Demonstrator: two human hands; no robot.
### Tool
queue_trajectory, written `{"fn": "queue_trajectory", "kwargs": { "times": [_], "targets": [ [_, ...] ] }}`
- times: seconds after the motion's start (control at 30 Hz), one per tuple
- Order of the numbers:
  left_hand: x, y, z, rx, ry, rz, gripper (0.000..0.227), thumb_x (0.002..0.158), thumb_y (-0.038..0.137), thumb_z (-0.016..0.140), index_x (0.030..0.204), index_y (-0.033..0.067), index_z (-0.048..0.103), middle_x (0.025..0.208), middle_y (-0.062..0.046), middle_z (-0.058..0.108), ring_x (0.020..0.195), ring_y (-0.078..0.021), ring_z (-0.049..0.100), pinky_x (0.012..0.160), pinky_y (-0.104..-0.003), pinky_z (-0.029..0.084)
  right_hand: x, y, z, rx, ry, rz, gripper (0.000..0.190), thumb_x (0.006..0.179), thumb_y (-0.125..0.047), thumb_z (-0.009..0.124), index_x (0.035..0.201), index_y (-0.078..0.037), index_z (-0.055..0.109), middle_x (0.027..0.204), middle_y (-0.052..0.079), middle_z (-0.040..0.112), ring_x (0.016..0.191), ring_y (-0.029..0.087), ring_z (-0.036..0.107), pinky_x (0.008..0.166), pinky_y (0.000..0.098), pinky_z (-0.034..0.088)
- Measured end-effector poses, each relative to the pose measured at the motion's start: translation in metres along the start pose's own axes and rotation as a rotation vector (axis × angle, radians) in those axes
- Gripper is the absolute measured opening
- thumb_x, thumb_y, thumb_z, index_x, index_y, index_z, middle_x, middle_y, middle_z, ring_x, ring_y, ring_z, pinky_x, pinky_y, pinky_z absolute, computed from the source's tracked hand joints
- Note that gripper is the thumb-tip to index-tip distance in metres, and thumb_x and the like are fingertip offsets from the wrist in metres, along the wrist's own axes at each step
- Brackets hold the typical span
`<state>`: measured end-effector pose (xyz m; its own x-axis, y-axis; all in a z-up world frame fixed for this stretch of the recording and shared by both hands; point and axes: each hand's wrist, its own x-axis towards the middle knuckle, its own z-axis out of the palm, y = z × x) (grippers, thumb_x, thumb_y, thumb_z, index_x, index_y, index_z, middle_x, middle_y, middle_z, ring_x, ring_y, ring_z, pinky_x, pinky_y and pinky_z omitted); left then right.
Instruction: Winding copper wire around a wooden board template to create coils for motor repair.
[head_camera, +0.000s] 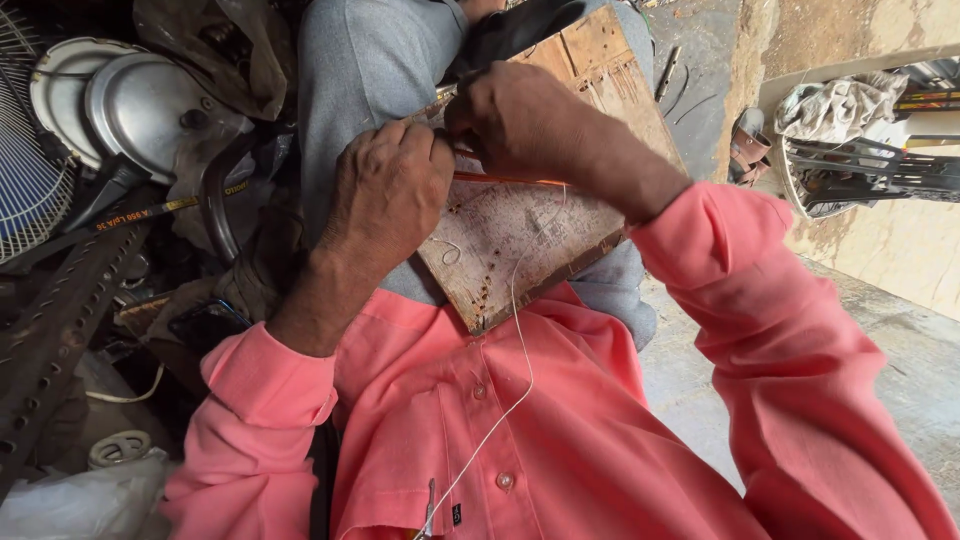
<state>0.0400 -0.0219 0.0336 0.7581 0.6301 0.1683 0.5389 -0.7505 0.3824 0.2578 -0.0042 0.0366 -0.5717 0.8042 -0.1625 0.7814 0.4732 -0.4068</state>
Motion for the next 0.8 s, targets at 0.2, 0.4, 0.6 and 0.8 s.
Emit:
{"fn": "queue_trajectory", "kwargs": {
  "times": [0.2,0.4,0.6,0.8],
  "targets": [
    [-0.001,0.001,0.003,-0.003,-0.039,-0.037,0.007,0.093,0.005,0.061,0.086,0.003,0.063,0.085,-0.011,0.061,0.083,-0.0245,0.066,0.07,-0.039,0.055,0.004,0.009,-0.024,0.678,-0.334,0.159,0.021,0.091,-0.016,0.064,0.107,-0.008,0.077,0.093,0.01,0.078,0.082,0.022,0.072,0.076,0.0352,0.056],
    [-0.006,-0.002,0.003,-0.055,0.007,-0.038,0.02,0.099,0.007,0.062,0.114,-0.0034,0.068,0.105,-0.015,0.066,0.098,-0.0279,0.065,0.085,-0.042,0.054,-0.002,0.024,0.021,1.034,-0.382,0.335,0.019,0.087,-0.015,0.075,0.101,-0.002,0.078,0.086,0.001,0.075,0.079,0.011,0.064,0.074,0.0274,0.053],
    [-0.008,0.007,-0.012,-0.336,0.197,-0.178,0.01,0.099,0.009,0.072,0.103,0.0006,0.071,0.156,-0.026,0.041,0.147,-0.0426,0.044,0.127,-0.048,0.039,0.002,0.035,0.032,1.428,-0.461,0.432,0.011,0.085,-0.012,0.078,0.092,-0.004,0.078,0.073,-0.002,0.068,0.06,0.007,0.054,0.054,0.0222,0.041],
    [-0.011,0.025,-0.001,-0.16,0.134,-0.268,0.021,0.097,0.019,0.082,0.102,0.0003,0.075,0.163,-0.024,0.032,0.151,-0.0508,0.029,0.128,-0.057,0.026,0.004,0.035,0.033,1.354,-0.475,0.46,0.01,0.083,-0.011,0.077,0.091,-0.004,0.077,0.071,-0.003,0.067,0.059,0.006,0.053,0.052,0.0223,0.04]
  ]
}}
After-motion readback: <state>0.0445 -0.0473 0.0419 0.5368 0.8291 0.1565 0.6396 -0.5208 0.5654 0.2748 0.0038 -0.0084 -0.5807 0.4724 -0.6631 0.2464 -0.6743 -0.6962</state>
